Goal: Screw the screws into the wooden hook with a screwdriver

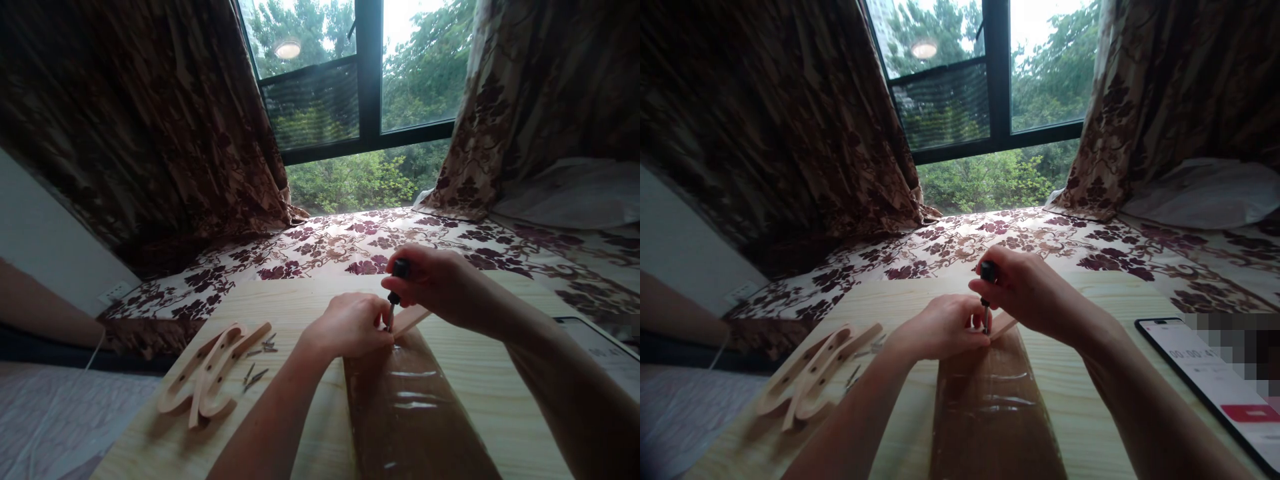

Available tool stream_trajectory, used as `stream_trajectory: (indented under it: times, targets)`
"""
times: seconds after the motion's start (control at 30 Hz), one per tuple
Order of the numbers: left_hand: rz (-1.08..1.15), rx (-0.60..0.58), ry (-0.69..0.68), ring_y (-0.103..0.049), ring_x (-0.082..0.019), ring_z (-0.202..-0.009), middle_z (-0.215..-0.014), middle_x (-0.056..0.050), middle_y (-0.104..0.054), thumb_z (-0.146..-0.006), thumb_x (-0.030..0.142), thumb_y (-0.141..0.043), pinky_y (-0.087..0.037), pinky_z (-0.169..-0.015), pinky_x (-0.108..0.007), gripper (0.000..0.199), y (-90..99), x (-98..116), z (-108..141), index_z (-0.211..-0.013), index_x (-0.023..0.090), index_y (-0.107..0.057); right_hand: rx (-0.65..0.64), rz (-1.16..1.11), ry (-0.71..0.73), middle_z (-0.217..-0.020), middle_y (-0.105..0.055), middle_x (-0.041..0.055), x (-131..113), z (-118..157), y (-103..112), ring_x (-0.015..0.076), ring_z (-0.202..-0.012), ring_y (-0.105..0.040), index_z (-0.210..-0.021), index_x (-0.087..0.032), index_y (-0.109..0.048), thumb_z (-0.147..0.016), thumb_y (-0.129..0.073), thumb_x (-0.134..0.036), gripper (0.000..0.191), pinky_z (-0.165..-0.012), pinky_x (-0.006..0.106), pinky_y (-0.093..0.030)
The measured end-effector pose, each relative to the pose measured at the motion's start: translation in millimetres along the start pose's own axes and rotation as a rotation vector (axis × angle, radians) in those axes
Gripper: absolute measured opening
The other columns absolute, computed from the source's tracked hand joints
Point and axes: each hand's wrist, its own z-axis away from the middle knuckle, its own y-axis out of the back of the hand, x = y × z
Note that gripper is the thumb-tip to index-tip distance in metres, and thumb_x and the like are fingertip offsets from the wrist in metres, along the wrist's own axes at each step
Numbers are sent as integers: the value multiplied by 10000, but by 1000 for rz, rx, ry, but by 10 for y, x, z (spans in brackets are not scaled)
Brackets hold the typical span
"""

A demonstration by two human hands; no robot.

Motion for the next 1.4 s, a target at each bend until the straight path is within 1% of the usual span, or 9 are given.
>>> stream_trajectory:
  times: [0.2, 0.37, 0.5, 0.7, 0.83, 1.0, 1.07, 1.23, 1.4]
  targets:
    - [-5, -9, -13, -564, -152, -691, -746, 40, -643, -727, 275, -650, -363, -605, -246, 41, 8, 3, -6, -755, 251, -669, -24, -24, 97, -753, -649, 16, -10, 17, -1, 134, -645, -595, -945, -197, -588, -850, -575, -268, 120, -567, 231, -466]
    - [-7, -13, -13, -579, -158, -725, -774, 40, -655, -735, 284, -650, -374, -620, -245, 64, 4, 1, -2, -787, 259, -678, 19, 15, 53, -620, -593, -22, 13, -4, -23, 118, -537, -546, -851, -196, -579, -826, -608, -300, 111, -480, 214, -409]
    - [-5, -16, -8, -580, -154, -712, -771, 42, -660, -737, 299, -660, -375, -608, -240, 79, 1, -1, 3, -802, 263, -684, 65, 93, 32, -605, -616, -19, 17, -22, -41, 122, -517, -557, -827, -197, -575, -817, -622, -331, 142, -480, 220, -415]
    - [-5, -4, -6, -574, -154, -705, -745, 43, -654, -723, 273, -655, -368, -612, -244, 40, 5, 8, 4, -753, 257, -676, 2, 83, 100, -765, -685, 12, -25, 40, 27, 128, -607, -607, -1001, -207, -603, -863, -571, -309, 174, -550, 221, -470]
    - [-5, 0, -3, -572, -156, -700, -746, 44, -658, -722, 283, -647, -370, -606, -245, 58, -5, 8, -1, -763, 264, -683, 1, 143, 106, -707, -665, 1, -41, 32, 26, 122, -568, -578, -940, -199, -607, -857, -578, -293, 129, -519, 220, -429]
    - [-10, 3, -1, -576, -156, -706, -767, 41, -669, -725, 292, -645, -374, -603, -240, 84, -16, 6, 2, -792, 264, -687, 78, 253, 104, -604, -593, -25, -59, -13, -10, 105, -507, -500, -822, -195, -584, -847, -597, -312, 120, -479, 217, -372]
    - [-10, 0, 0, -578, -156, -706, -766, 44, -668, -728, 300, -645, -377, -603, -238, 83, -12, 6, 7, -792, 266, -686, 75, 229, 96, -634, -619, -15, -50, -4, -8, 110, -529, -525, -853, -195, -600, -848, -597, -317, 121, -495, 217, -392]
    - [-15, 6, 4, -582, -160, -716, -757, 43, -664, -735, 290, -642, -386, -619, -242, 68, -3, 18, 14, -778, 265, -687, -7, 45, 126, -849, -705, 16, 0, 48, 13, 117, -630, -619, -1049, -216, -626, -862, -581, -280, 202, -569, 212, -463]
    - [-20, 11, 9, -573, -158, -681, -720, 39, -653, -727, 278, -644, -374, -596, -247, 69, -9, 22, 4, -768, 266, -698, 45, 180, 153, -711, -678, 0, -22, 10, -18, 112, -555, -565, -1007, -188, -638, -853, -596, -276, 182, -512, 216, -418]
